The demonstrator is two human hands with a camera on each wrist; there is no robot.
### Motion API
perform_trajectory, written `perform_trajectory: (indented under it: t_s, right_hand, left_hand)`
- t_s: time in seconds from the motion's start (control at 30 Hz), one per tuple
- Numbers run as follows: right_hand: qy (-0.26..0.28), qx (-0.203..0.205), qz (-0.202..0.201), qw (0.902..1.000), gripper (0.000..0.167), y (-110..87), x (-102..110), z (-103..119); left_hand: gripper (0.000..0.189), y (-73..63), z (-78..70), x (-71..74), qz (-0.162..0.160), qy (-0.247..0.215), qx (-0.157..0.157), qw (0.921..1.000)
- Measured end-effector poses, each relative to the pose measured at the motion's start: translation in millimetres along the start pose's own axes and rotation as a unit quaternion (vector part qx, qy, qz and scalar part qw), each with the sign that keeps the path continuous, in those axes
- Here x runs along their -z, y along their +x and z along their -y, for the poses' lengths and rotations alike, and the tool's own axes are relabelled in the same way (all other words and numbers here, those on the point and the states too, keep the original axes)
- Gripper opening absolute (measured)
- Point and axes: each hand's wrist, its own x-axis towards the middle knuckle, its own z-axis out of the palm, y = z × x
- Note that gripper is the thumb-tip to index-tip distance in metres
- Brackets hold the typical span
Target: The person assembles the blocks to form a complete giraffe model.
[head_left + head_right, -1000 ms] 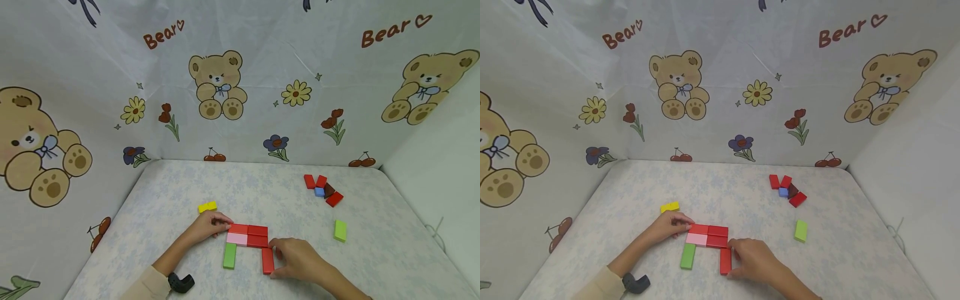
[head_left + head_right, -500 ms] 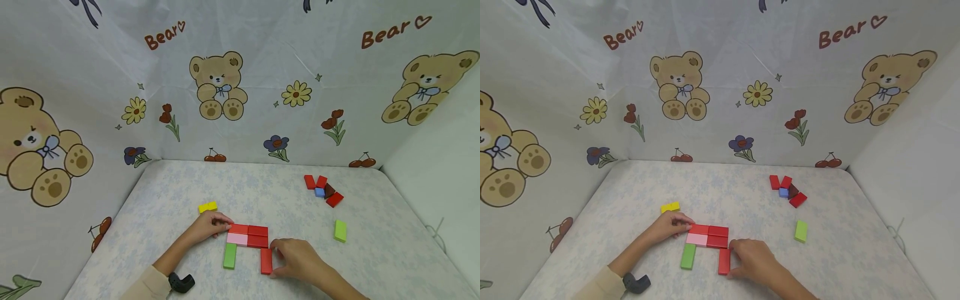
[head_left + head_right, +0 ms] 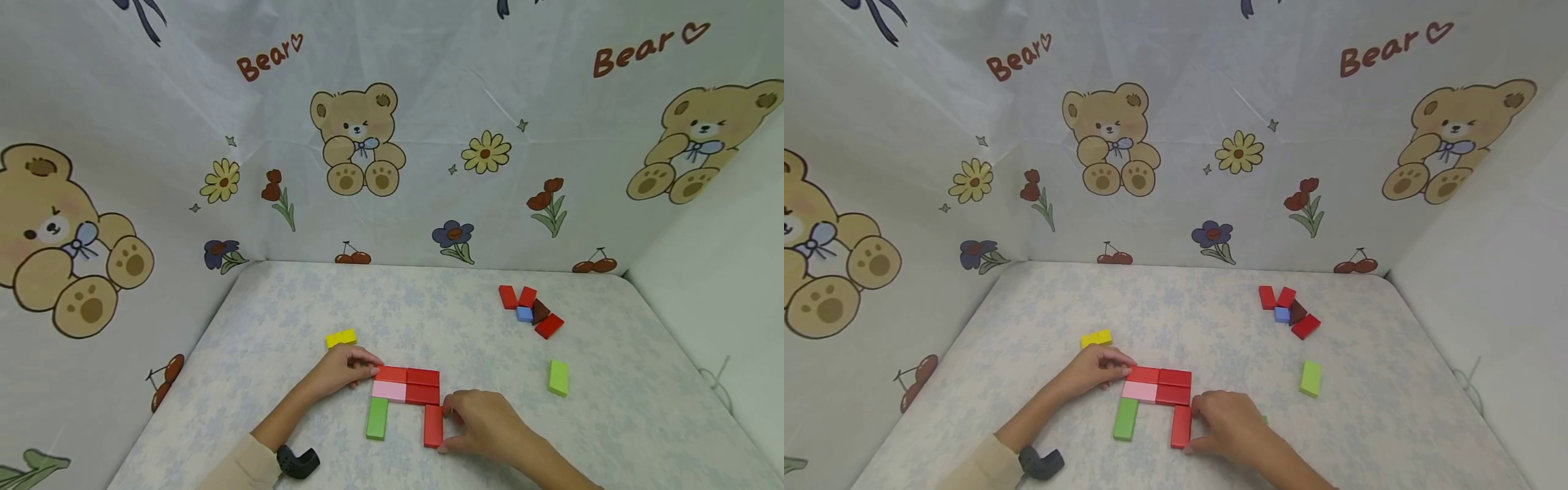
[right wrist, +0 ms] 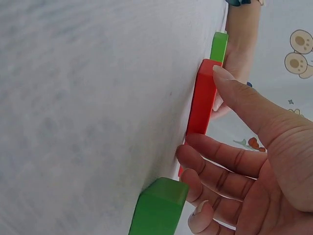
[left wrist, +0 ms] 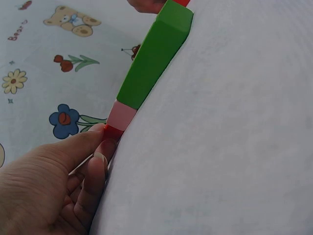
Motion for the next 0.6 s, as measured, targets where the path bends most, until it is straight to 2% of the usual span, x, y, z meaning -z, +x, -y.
perform_trajectory:
  t_s: [0.4, 0.6]
  right_hand:
    - [-0.007, 0.022, -0.013, 0.9996, 0.043, 0.5, -2.1, -0.5]
    - [-0.005, 0.02, -0.01, 0.9997, 0.043, 1.2, -2.3, 0.5]
  left_hand:
    - [0.016, 0.4, 0.4, -0.8, 0.0, -0.003, -0.001, 1.0]
    - [0.016, 0.3, 0.4, -0.1, 0.0, -0.002, -0.002, 1.0]
